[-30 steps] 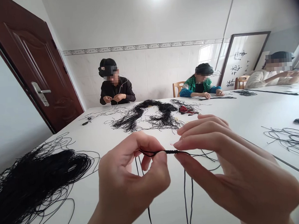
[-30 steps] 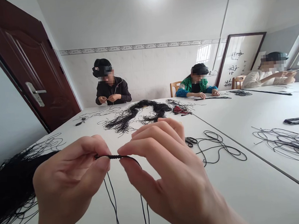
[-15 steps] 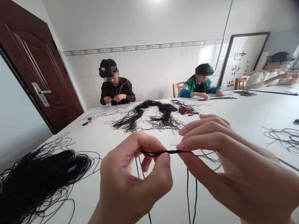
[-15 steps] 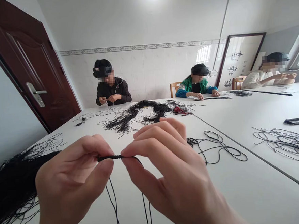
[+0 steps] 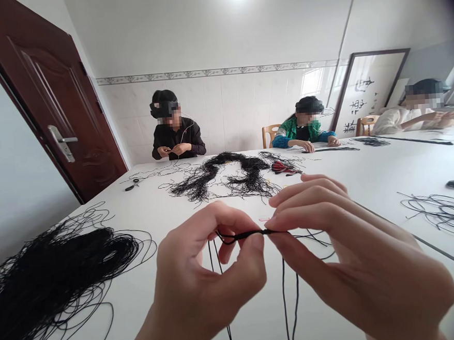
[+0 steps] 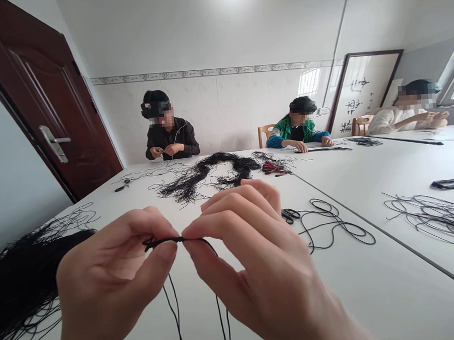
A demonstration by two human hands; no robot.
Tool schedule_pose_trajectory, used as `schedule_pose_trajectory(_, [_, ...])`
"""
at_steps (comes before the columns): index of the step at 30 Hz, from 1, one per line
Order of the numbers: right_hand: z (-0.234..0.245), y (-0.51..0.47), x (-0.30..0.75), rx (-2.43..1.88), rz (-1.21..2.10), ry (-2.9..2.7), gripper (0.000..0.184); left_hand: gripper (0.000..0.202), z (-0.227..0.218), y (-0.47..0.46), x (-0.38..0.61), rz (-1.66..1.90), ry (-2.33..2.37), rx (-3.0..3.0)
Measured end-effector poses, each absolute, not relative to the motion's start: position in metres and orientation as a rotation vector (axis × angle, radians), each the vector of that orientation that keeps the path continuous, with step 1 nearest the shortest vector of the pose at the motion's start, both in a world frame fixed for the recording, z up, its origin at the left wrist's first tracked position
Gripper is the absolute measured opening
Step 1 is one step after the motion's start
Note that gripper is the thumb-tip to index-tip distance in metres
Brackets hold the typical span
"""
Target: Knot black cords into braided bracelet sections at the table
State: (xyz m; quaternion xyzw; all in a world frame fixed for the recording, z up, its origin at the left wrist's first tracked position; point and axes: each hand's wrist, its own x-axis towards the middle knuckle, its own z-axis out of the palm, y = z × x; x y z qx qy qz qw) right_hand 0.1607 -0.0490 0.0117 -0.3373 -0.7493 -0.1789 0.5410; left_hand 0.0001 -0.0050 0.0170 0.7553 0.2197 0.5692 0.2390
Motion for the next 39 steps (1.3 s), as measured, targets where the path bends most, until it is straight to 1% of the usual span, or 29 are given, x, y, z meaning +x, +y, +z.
schedule_pose_trajectory(14, [0.0119, -0.0506, 0.1614, -0.799, -0.428, -1.787, 0.019, 0.020, 0.0173, -0.0070, 0.0062, 1.643, 0.621, 1.964])
schedule_pose_trajectory(28, [0.0099, -0.0513, 0.1611, -0.822, -0.405, -1.780, 0.018, 0.018, 0.0205, -0.0108, 0.0064, 1.603, 0.712, 1.912])
schedule_pose_trajectory(39, [0.0109, -0.0515, 0.1614, -0.821, -0.411, -1.784, 0.017, 0.020, 0.0212, -0.0087, 0.0057, 1.605, 0.658, 1.965])
